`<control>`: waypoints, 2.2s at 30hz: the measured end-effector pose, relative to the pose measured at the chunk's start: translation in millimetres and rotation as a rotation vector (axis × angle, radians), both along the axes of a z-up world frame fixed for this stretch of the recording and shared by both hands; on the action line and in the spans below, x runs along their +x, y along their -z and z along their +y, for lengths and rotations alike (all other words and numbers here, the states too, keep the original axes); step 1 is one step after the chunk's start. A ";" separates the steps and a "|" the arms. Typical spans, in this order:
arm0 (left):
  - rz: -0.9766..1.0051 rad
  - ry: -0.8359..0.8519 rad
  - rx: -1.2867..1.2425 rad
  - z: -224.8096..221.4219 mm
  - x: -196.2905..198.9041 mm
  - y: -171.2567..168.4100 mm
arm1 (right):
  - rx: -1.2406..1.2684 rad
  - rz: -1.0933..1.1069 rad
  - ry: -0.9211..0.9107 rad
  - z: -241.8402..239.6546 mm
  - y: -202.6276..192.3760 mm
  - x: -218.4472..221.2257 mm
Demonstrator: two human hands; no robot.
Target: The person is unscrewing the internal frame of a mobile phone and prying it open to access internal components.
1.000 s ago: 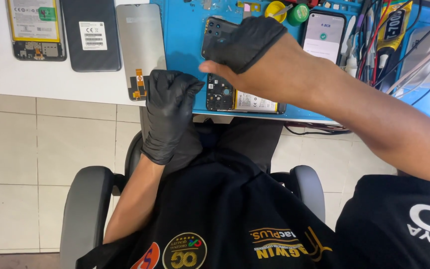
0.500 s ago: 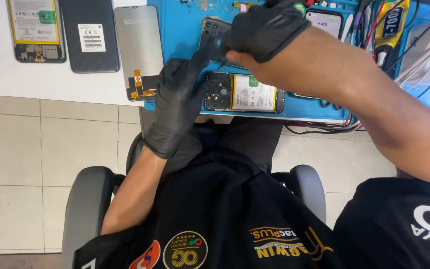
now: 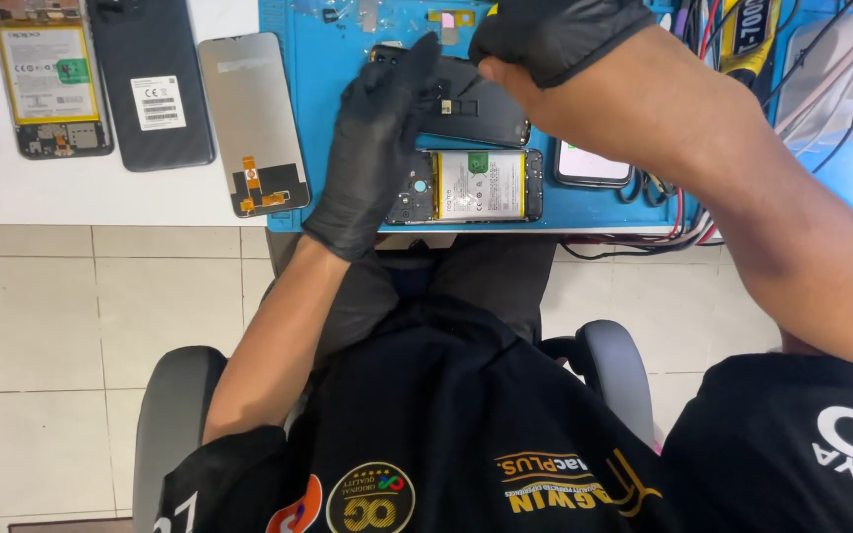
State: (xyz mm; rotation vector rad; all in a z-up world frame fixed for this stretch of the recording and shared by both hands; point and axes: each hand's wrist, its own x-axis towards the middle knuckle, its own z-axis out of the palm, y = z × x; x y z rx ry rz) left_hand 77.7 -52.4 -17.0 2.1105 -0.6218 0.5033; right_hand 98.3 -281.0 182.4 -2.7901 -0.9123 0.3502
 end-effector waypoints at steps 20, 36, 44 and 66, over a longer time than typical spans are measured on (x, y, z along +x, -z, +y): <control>0.058 -0.230 0.042 45.6 -92.7 -12.0 | 0.153 -0.187 -0.448 54.8 27.5 -13.1; -0.016 -0.235 0.051 44.8 -90.1 -5.1 | -0.071 -0.346 -0.524 58.1 46.6 -28.6; 0.050 -0.213 0.023 45.8 -92.7 -11.2 | 0.043 -0.330 -0.425 67.9 36.6 -14.1; -0.021 -0.211 0.089 40.8 -92.6 2.2 | -0.003 -0.445 -0.512 64.4 10.8 -22.3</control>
